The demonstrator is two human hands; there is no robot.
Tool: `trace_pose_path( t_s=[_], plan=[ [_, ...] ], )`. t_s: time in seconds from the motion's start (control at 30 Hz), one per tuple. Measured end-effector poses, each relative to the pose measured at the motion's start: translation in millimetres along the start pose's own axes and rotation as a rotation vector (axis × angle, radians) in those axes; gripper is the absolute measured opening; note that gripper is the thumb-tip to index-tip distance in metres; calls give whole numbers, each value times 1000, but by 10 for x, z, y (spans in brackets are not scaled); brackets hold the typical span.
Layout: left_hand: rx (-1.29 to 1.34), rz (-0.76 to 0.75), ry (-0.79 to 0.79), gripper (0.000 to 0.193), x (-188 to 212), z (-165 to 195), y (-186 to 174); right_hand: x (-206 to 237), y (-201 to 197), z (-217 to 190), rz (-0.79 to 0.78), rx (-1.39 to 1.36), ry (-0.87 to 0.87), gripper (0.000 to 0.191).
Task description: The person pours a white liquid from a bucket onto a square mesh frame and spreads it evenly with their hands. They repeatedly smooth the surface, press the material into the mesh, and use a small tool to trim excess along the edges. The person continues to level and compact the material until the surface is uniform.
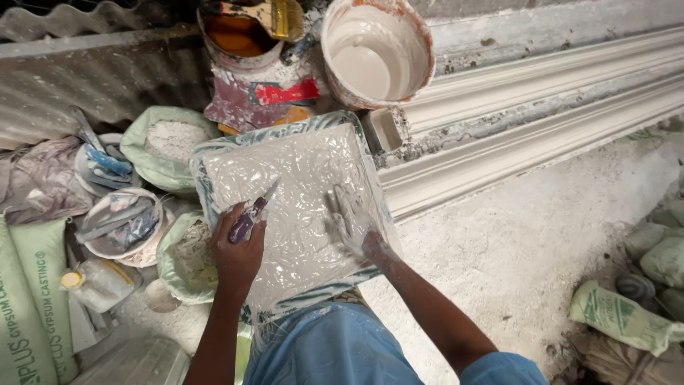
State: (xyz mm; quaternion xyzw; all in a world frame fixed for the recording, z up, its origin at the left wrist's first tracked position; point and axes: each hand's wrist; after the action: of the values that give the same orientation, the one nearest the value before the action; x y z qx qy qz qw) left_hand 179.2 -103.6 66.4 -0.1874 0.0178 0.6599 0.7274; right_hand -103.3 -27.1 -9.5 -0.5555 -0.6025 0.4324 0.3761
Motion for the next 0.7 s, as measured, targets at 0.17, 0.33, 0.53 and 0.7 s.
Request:
trace_pose_path(
  t_s=[0.17,0.33,0.53,0.7],
  plan=[
    [4,-29,39,39,-47,117,122,276,64,144,66,-359,120,48],
    [84,-78,6,40,-56,192,173,276,-185,535,134,-255,784,47],
    [111,-77,-5,41,-35,165,172,52,-391,759,-32,-321,1055,54],
    [107,-79,37,40,-12,134,153,-122,-393,765,-42,-234,1061,47]
  ],
)
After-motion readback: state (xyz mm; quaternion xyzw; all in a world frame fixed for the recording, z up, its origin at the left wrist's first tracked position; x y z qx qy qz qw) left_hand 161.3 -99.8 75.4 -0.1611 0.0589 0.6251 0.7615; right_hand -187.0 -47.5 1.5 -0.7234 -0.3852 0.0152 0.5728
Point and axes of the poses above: each hand's wrist, its own x-axis away from the middle knuckle, its own y-axis out of the palm, z = x × y, and after that the axes turned 9 degrees about x, right-handed
